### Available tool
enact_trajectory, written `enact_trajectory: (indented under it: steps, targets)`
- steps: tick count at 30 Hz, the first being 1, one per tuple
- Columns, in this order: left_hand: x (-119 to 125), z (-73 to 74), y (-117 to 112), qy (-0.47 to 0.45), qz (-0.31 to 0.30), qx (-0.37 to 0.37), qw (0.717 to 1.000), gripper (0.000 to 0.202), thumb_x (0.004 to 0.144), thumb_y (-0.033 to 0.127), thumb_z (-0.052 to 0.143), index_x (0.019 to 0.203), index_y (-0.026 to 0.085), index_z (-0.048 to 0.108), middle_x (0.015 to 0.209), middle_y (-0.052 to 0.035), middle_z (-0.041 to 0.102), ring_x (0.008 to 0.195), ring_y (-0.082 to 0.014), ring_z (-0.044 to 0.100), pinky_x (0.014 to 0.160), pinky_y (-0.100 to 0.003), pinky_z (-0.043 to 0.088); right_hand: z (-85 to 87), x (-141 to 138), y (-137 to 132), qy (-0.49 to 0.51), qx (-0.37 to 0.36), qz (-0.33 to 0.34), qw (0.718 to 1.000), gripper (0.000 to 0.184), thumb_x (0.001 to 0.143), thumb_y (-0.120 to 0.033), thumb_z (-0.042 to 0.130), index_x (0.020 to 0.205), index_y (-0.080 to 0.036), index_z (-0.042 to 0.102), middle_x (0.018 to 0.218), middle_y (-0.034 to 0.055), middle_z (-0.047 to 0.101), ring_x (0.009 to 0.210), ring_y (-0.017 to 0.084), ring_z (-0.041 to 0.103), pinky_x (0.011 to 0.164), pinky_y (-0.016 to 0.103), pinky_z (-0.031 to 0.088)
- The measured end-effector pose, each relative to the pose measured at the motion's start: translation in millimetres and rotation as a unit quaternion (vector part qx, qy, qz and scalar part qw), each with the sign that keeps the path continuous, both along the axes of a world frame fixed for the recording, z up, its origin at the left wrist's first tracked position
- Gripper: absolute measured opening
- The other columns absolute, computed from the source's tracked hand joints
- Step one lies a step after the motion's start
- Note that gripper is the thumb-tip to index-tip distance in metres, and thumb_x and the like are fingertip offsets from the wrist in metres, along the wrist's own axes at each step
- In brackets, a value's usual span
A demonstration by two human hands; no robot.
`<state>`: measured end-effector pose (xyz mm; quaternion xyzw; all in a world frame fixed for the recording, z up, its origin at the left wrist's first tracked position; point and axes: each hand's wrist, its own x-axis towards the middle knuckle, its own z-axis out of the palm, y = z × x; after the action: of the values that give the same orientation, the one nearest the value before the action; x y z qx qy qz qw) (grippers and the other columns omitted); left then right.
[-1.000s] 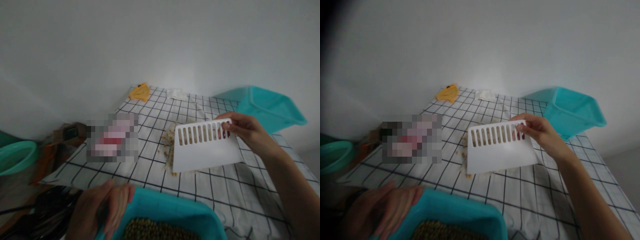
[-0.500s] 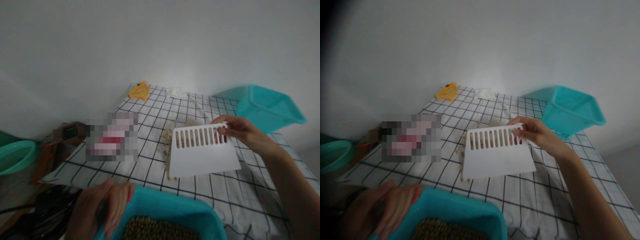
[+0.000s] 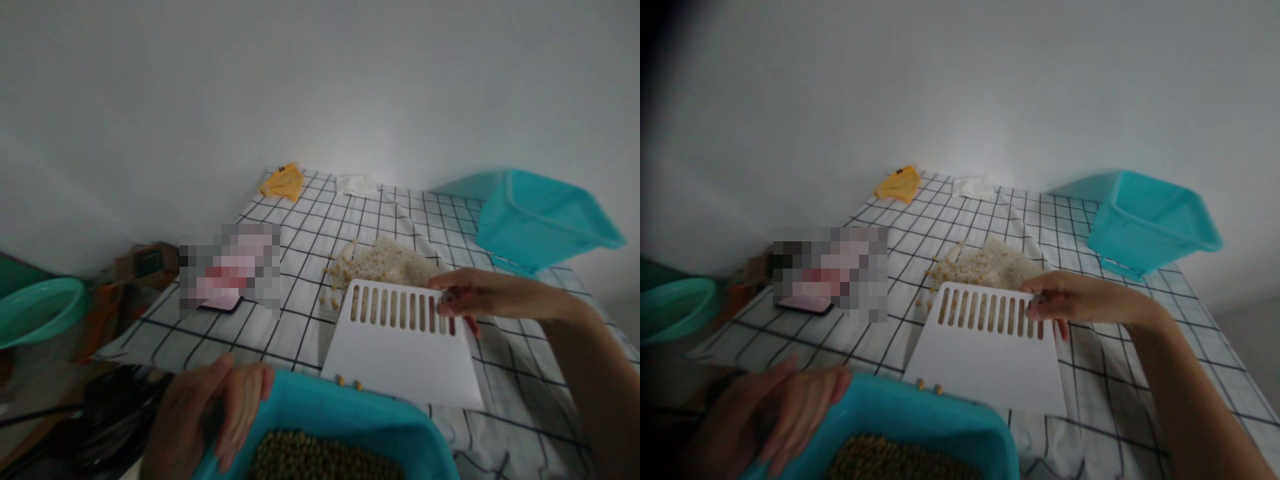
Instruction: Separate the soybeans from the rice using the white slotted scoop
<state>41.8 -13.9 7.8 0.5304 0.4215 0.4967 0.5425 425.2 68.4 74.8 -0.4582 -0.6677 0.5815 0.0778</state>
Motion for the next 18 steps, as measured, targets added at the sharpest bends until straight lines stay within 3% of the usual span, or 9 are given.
enact_trajectory:
  steps: [6, 12, 18]
  targets:
    - [3, 9.4, -3, -0.052, -0.004, -0.021, 0.998, 0.068, 0.101, 0.046, 0.047, 0.037, 0.025, 0.056, 0.031, 0.0028, 0.054, 0.031, -0.0123, 0.05, 0.068, -0.03, 0.052, 3.4, 0, -2, 0.031, -0.04, 0.036, 0.998, 0.028, 0.088, -0.042, 0.073, 0.098, -0.016, 0.075, 0.074, 0.001, 0.067, 0.056, 0.01, 0.062, 0.047, 0.017, 0.055]
    - [4, 10.8, 0, -0.042, -0.003, -0.018, 0.999, 0.067, 0.101, 0.048, 0.048, 0.038, 0.025, 0.054, 0.03, 0.002, 0.054, 0.029, -0.0136, 0.048, 0.066, -0.034, 0.051, 16.3, 3, -12, 0.067, -0.054, 0.044, 0.995, 0.017, 0.089, -0.031, 0.073, 0.101, -0.019, 0.077, 0.081, 0.005, 0.074, 0.07, 0.015, 0.072, 0.051, 0.017, 0.059]
    - [3, 8.5, 1, -0.04, -0.017, -0.027, 0.999, 0.07, 0.102, 0.049, 0.042, 0.036, 0.025, 0.049, 0.028, 0.0014, 0.051, 0.028, -0.0138, 0.047, 0.067, -0.036, 0.049, 26.8, 7, -17, 0.066, -0.029, 0.027, 0.997, 0.012, 0.085, -0.029, 0.076, 0.092, -0.019, 0.078, 0.075, 0.005, 0.074, 0.058, 0.014, 0.069, 0.047, 0.018, 0.057]
